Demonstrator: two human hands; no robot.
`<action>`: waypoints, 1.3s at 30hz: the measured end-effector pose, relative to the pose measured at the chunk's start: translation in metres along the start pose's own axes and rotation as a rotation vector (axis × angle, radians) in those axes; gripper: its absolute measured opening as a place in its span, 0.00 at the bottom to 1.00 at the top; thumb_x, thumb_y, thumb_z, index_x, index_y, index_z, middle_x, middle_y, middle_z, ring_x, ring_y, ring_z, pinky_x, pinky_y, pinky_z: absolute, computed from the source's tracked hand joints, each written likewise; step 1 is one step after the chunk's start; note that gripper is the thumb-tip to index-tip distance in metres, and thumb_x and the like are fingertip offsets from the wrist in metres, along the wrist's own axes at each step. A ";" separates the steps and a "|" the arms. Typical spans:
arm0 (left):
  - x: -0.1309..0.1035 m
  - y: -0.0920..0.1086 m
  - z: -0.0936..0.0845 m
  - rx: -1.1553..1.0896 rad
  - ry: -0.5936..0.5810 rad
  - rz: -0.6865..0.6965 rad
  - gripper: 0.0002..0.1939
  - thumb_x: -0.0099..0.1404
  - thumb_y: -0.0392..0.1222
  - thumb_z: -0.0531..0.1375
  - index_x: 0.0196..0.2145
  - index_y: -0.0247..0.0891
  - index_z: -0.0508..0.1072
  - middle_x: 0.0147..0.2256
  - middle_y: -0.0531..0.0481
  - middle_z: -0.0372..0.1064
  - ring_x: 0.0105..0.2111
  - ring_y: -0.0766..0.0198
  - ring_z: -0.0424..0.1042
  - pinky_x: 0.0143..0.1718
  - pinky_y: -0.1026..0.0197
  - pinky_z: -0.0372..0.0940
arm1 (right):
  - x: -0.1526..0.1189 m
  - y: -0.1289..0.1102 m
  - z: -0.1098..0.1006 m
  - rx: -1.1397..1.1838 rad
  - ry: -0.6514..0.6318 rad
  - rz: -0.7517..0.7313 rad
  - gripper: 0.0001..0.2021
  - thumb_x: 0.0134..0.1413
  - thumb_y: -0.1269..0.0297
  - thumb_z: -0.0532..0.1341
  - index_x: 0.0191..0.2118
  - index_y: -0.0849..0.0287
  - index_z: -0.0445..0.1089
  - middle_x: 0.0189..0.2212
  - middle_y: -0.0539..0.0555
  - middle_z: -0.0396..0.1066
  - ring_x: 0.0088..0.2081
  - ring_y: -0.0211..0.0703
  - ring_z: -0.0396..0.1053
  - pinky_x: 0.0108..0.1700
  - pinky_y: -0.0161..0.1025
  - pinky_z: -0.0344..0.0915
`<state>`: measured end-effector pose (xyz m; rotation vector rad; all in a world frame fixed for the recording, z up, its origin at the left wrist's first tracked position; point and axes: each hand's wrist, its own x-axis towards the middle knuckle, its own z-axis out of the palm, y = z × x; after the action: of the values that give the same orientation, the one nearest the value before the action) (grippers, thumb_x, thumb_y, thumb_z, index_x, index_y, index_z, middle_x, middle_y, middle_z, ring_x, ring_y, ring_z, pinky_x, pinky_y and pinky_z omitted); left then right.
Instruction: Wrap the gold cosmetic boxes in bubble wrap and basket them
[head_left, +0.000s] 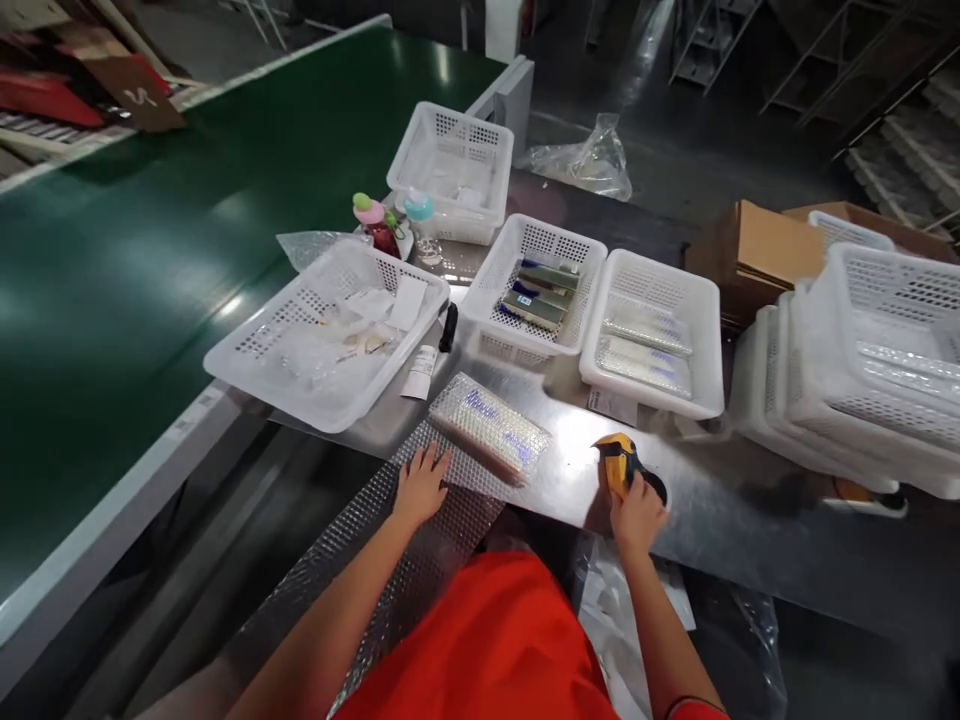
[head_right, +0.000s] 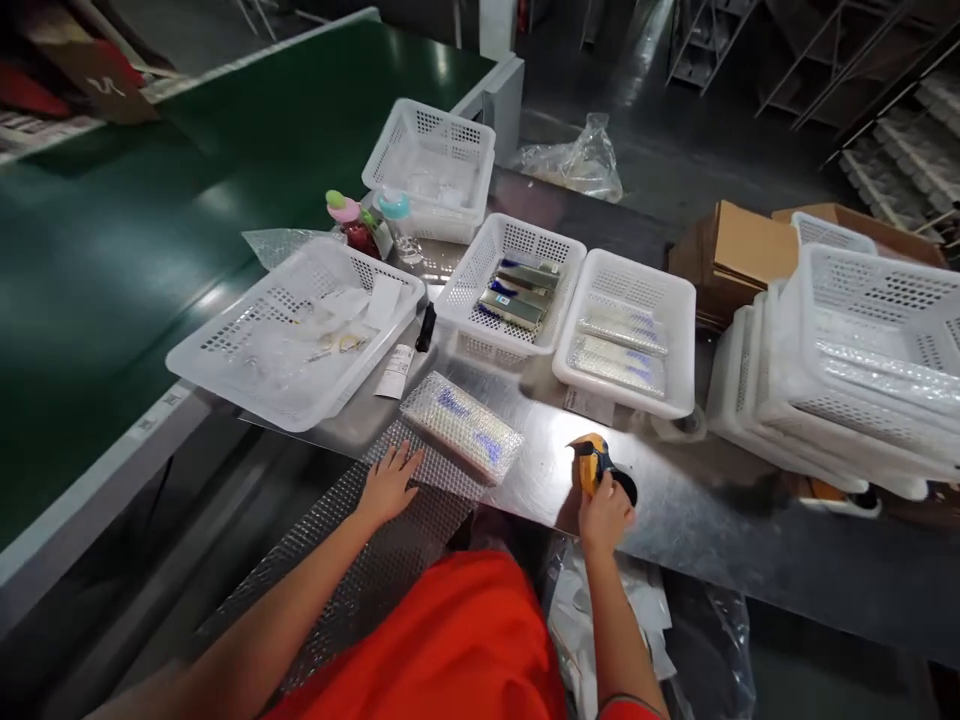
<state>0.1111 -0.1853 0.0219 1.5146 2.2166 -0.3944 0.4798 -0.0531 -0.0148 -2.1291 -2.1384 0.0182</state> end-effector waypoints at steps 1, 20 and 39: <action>0.002 0.001 -0.003 -0.009 -0.001 -0.003 0.34 0.65 0.39 0.58 0.68 0.41 0.57 0.70 0.40 0.46 0.68 0.42 0.49 0.62 0.39 0.55 | 0.005 -0.008 -0.001 0.048 0.059 -0.017 0.25 0.63 0.57 0.51 0.58 0.70 0.64 0.47 0.73 0.70 0.50 0.64 0.66 0.49 0.55 0.59; 0.028 0.030 -0.004 -0.114 -0.002 -0.058 0.46 0.57 0.48 0.68 0.68 0.39 0.55 0.71 0.34 0.37 0.70 0.33 0.38 0.65 0.30 0.45 | 0.055 -0.239 -0.005 0.179 -0.399 -0.779 0.37 0.51 0.51 0.63 0.67 0.49 0.57 0.69 0.63 0.48 0.63 0.65 0.52 0.59 0.57 0.52; 0.037 0.027 -0.005 -0.222 0.040 -0.159 0.37 0.61 0.41 0.61 0.67 0.40 0.59 0.71 0.37 0.42 0.70 0.41 0.41 0.67 0.33 0.42 | 0.150 -0.370 -0.008 0.336 -0.580 -0.606 0.20 0.69 0.65 0.48 0.60 0.66 0.63 0.58 0.67 0.65 0.59 0.51 0.65 0.59 0.46 0.62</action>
<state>0.1235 -0.1426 0.0083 1.2466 2.3321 -0.1587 0.1123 0.0924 0.0404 -1.3255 -2.7443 0.9577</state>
